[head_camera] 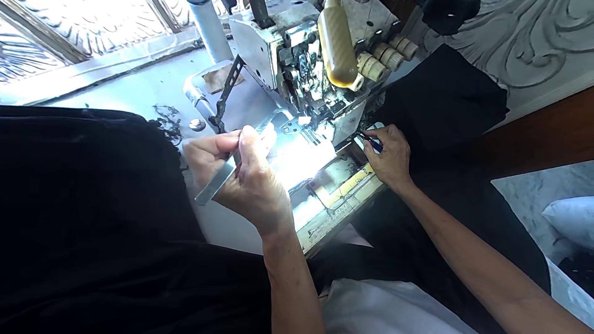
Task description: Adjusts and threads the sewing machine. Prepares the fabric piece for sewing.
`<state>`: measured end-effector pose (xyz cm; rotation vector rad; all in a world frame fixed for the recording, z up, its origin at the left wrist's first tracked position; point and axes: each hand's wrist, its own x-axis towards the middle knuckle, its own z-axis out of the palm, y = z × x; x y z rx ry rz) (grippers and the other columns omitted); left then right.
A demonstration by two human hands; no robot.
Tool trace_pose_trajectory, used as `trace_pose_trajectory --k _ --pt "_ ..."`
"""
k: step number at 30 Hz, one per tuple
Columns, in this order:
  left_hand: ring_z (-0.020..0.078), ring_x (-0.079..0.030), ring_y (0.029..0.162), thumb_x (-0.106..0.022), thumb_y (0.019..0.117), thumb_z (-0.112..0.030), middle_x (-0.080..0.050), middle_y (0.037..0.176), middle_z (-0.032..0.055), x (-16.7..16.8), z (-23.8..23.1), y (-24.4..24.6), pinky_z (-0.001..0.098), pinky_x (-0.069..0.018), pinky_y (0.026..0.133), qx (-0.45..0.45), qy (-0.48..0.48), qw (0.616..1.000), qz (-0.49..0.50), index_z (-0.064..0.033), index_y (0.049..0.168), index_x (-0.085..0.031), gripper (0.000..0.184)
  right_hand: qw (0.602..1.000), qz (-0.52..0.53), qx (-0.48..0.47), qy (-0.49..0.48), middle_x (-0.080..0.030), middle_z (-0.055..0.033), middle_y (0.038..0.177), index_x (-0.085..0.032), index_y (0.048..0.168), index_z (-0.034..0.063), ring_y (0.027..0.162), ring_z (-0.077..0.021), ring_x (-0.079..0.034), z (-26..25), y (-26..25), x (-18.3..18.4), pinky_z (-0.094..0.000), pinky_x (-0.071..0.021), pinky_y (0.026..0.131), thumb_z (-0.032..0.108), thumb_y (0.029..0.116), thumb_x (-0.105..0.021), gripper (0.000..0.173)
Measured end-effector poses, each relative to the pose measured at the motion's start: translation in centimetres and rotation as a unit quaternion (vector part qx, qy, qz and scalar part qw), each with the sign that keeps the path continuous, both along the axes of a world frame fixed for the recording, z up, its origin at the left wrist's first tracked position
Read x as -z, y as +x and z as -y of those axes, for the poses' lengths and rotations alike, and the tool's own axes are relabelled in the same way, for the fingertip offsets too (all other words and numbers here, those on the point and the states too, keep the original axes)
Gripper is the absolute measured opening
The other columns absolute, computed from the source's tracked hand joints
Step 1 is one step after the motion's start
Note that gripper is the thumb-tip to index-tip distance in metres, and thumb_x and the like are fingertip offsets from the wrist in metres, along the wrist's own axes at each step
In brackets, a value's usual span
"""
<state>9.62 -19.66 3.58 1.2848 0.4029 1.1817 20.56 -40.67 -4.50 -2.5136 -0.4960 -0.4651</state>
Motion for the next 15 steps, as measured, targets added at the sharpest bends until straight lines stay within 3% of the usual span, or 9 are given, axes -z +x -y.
trace_pose_trajectory --k 4,8,12,15 --pt "0.0081 -0.069 0.084 -0.055 0.0964 0.001 -0.06 0.088 -0.0032 0.37 0.32 0.01 0.0321 -0.0642 0.081 -0.061 0.083 0.995 -0.006 -0.0091 0.094 -0.052 0.011 1.0 -0.012 0.0 -0.005 -0.068 -0.0201 0.106 -0.076 0.113 0.0045 0.098 -0.0362 -0.066 0.0 -0.05 -0.17 -0.0509 -0.0525 0.084 0.024 0.0952 -0.067 0.028" --pt "0.0026 -0.063 0.085 -0.056 0.1002 -0.002 -0.057 0.091 -0.0011 0.29 0.68 0.06 0.0216 -0.0569 0.076 -0.116 0.168 0.978 -0.035 -0.004 0.094 -0.054 0.007 1.0 -0.014 -0.001 -0.005 -0.068 -0.0201 0.106 -0.076 0.113 0.0044 0.099 -0.0362 -0.065 0.03 -0.05 -0.19 -0.0508 -0.0524 0.085 0.023 0.0953 -0.067 0.028" --pt "0.0022 -0.063 0.085 -0.053 0.1011 -0.002 -0.055 0.091 -0.0008 0.19 0.95 0.1 0.0233 -0.0582 0.079 -0.139 0.17 0.975 -0.025 -0.0045 0.095 -0.051 0.007 1.0 -0.008 0.001 -0.003 -0.068 -0.0197 0.105 -0.076 0.113 0.0044 0.098 -0.0358 -0.065 0.01 -0.07 -0.14 -0.0502 -0.0522 0.085 0.024 0.0951 -0.067 0.028" --pt "0.0065 -0.065 0.091 -0.053 0.1016 -0.002 -0.054 0.094 0.0015 0.31 0.96 0.19 0.0274 -0.0597 0.085 -0.168 0.17 0.971 -0.016 -0.0039 0.093 -0.05 0.009 1.0 -0.006 0.001 -0.006 -0.068 -0.0192 0.105 -0.076 0.113 0.0047 0.097 -0.0353 -0.066 0.02 0.0 -0.07 -0.0498 -0.0525 0.084 0.023 0.0952 -0.066 0.027"
